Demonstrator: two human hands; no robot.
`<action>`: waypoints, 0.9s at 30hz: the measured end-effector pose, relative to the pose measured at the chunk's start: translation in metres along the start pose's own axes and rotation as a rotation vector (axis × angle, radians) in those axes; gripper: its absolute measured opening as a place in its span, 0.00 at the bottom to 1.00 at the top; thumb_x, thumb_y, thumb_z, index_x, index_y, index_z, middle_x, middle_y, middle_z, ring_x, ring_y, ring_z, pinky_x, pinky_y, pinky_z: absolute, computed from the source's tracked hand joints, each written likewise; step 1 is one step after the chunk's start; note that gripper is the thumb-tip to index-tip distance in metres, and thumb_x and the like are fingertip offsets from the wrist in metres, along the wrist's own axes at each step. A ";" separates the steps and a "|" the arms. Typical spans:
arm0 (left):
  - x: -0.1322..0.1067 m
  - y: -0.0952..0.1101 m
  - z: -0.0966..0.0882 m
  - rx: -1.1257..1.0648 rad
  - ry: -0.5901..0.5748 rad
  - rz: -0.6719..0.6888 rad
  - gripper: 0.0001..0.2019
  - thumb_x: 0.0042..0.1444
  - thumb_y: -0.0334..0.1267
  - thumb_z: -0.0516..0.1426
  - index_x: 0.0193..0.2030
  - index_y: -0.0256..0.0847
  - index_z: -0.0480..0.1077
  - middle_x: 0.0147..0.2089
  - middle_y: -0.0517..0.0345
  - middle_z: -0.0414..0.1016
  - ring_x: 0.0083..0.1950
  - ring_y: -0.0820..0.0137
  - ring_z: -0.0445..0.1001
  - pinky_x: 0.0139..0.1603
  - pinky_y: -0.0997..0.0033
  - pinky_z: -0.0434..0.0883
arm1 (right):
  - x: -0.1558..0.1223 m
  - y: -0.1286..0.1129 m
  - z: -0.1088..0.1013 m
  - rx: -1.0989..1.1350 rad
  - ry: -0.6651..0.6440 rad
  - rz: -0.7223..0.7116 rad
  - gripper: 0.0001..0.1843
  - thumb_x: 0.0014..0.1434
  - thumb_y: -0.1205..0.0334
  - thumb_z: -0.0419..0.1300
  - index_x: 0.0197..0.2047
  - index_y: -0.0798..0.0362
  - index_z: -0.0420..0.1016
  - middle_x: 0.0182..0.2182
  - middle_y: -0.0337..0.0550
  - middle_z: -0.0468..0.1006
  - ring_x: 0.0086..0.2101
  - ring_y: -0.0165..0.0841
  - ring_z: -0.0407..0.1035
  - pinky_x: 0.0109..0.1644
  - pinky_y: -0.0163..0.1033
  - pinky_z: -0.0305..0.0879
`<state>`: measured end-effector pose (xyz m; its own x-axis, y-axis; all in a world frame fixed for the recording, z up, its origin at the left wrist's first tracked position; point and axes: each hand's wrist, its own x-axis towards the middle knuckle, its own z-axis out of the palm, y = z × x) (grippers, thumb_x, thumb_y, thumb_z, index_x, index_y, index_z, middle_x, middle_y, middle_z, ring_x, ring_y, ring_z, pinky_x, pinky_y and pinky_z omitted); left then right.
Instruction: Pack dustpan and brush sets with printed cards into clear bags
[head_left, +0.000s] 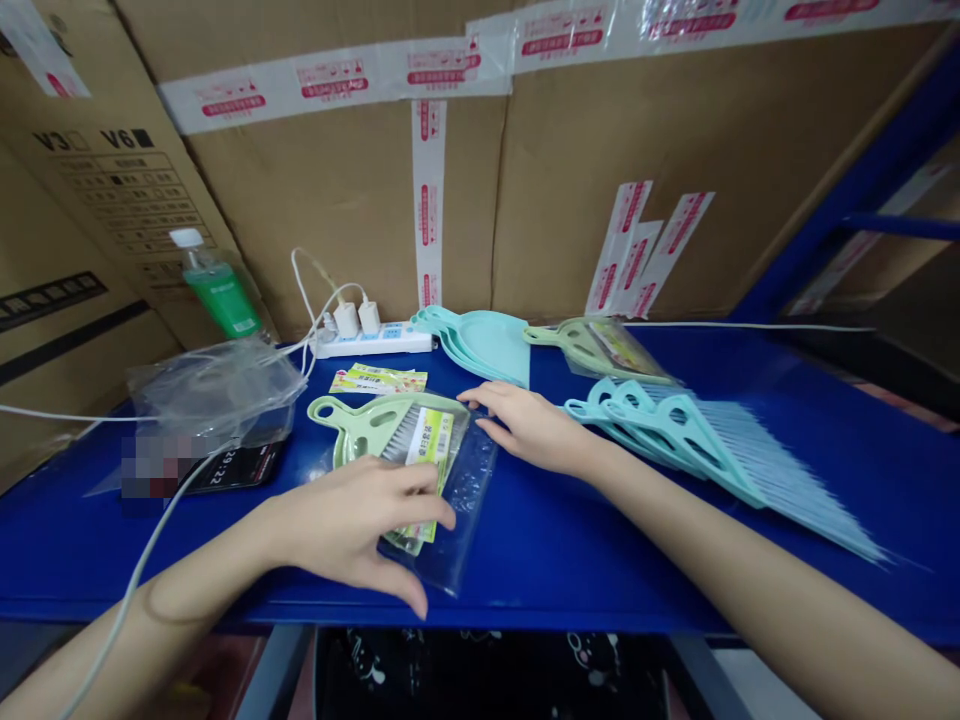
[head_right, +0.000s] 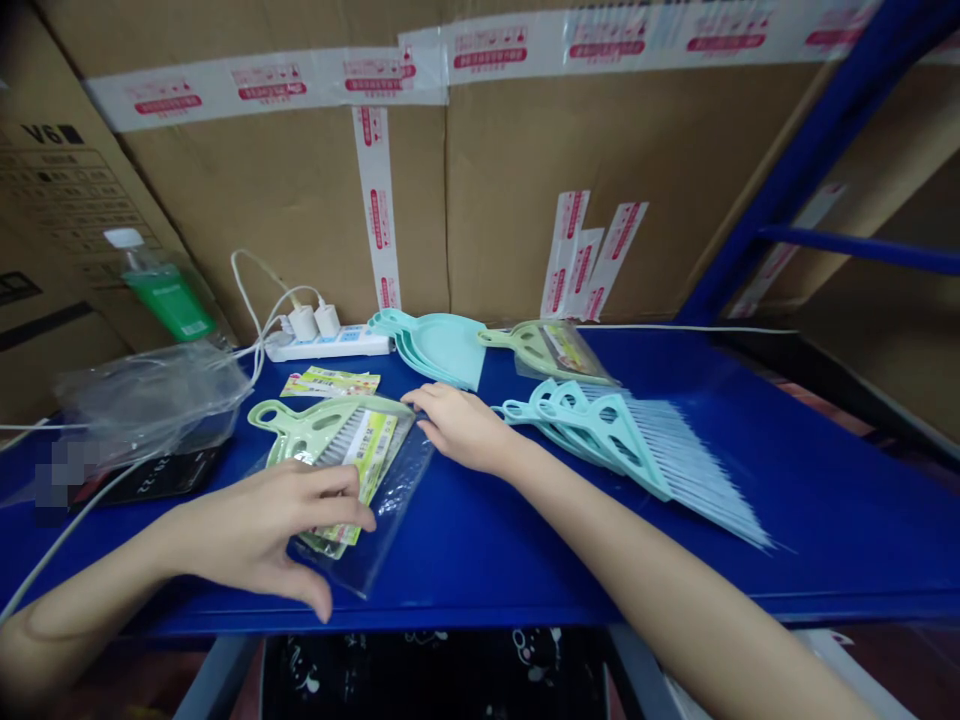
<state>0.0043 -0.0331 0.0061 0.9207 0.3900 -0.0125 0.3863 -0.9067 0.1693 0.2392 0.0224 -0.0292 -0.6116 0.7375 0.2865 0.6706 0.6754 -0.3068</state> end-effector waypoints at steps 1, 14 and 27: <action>-0.001 0.000 0.000 -0.018 -0.007 0.006 0.23 0.49 0.55 0.62 0.47 0.44 0.69 0.39 0.59 0.70 0.32 0.72 0.69 0.29 0.75 0.62 | 0.001 0.001 0.002 0.005 -0.001 0.004 0.20 0.57 0.74 0.51 0.53 0.56 0.68 0.45 0.52 0.75 0.47 0.39 0.68 0.50 0.46 0.64; -0.006 -0.006 -0.007 -0.190 -0.092 0.015 0.03 0.55 0.31 0.60 0.33 0.43 0.74 0.35 0.62 0.71 0.33 0.76 0.71 0.32 0.77 0.66 | 0.003 -0.011 -0.005 -0.092 -0.102 0.133 0.22 0.54 0.76 0.48 0.52 0.57 0.66 0.34 0.46 0.74 0.36 0.37 0.68 0.36 0.38 0.58; -0.007 -0.008 -0.012 -0.228 -0.154 -0.034 0.07 0.48 0.24 0.55 0.29 0.41 0.68 0.33 0.62 0.68 0.30 0.75 0.68 0.29 0.76 0.64 | -0.018 -0.029 -0.040 -0.164 -0.427 0.169 0.14 0.43 0.79 0.52 0.30 0.50 0.60 0.23 0.38 0.70 0.25 0.32 0.63 0.26 0.35 0.47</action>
<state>-0.0057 -0.0264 0.0168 0.9116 0.3746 -0.1691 0.4110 -0.8269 0.3838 0.2478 -0.0109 0.0104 -0.5830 0.7958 -0.1637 0.8117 0.5617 -0.1603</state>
